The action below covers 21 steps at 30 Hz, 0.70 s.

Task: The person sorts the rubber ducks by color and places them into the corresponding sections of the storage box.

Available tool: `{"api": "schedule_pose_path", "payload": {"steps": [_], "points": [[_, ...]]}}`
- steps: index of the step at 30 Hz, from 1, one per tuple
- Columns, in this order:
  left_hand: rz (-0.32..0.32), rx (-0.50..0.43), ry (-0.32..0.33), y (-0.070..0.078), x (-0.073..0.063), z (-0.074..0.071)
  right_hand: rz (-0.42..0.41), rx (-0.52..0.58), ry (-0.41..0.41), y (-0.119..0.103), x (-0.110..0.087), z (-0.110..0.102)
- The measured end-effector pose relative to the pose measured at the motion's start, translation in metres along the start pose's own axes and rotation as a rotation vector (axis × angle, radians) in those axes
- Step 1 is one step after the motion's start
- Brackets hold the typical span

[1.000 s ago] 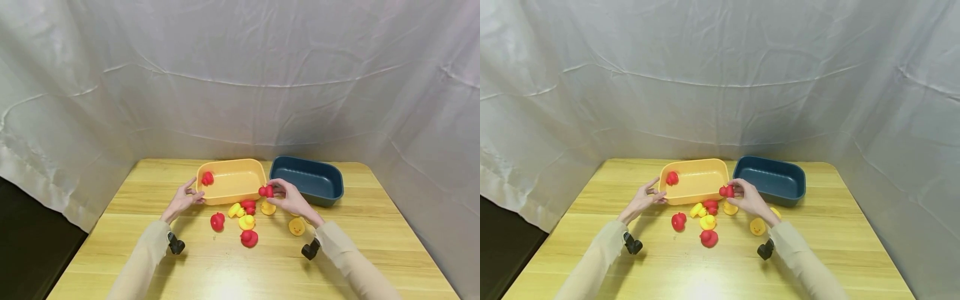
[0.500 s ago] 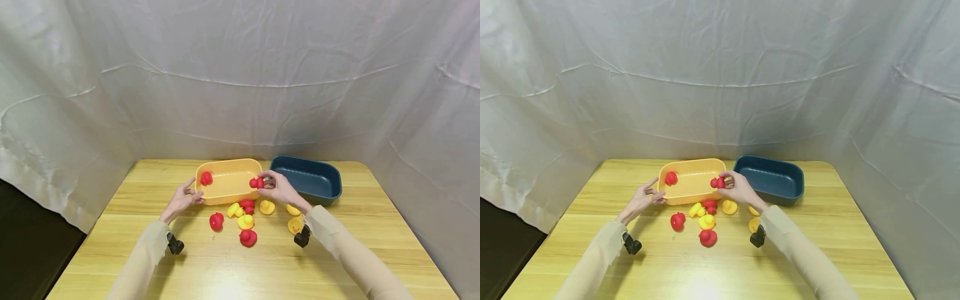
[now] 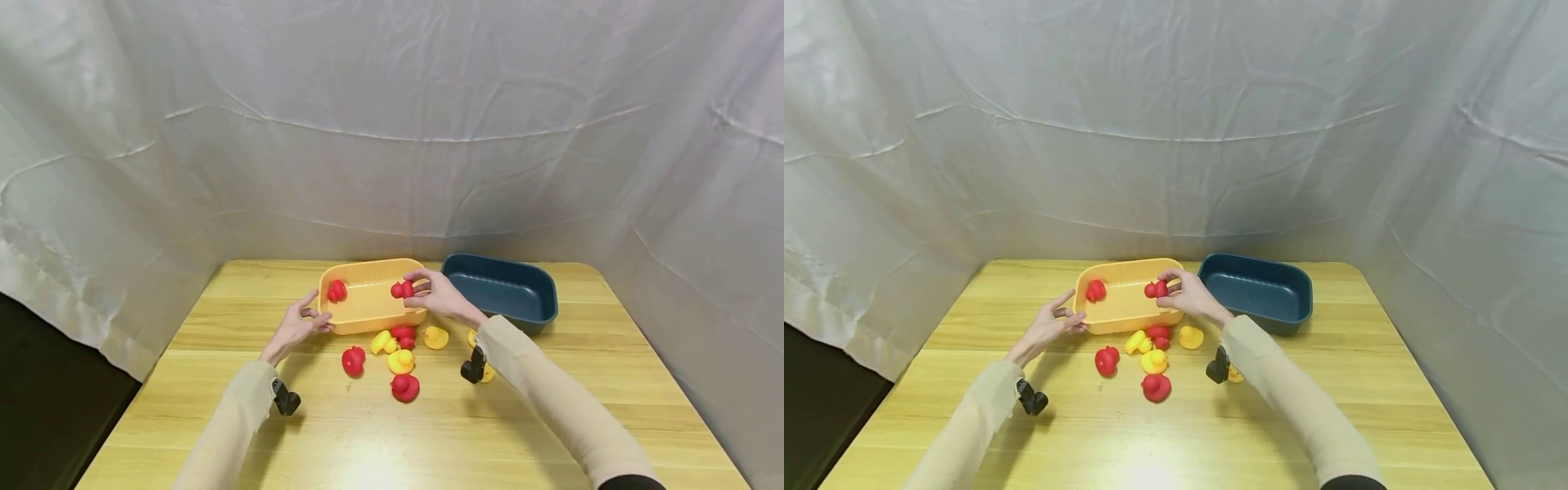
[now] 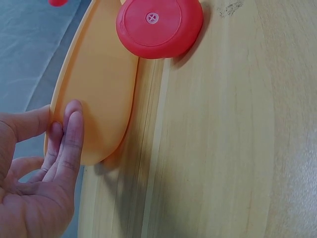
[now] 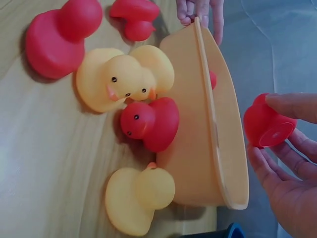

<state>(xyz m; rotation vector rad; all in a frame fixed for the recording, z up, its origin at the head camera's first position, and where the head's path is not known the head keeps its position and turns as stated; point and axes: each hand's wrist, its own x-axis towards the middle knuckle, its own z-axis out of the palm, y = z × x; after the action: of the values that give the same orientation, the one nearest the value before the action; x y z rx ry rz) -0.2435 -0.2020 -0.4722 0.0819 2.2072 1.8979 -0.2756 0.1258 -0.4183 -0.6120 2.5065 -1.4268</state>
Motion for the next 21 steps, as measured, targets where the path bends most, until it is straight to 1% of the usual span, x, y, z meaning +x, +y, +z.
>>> {"api": "schedule_pose_path", "payload": {"steps": [8, 13, 21], "points": [[0.000, 0.007, 0.006, 0.000, 0.002, -0.001, -0.038, 0.012, -0.012, -0.006, 0.016, 0.009], [0.001, 0.003, 0.005, 0.000, 0.002, 0.000, -0.027, 0.003, -0.026, -0.007, 0.027, 0.017], [0.003, 0.000, -0.002, 0.000, 0.002, -0.001, 0.007, -0.019, -0.050, -0.016, 0.038, 0.029]]}}
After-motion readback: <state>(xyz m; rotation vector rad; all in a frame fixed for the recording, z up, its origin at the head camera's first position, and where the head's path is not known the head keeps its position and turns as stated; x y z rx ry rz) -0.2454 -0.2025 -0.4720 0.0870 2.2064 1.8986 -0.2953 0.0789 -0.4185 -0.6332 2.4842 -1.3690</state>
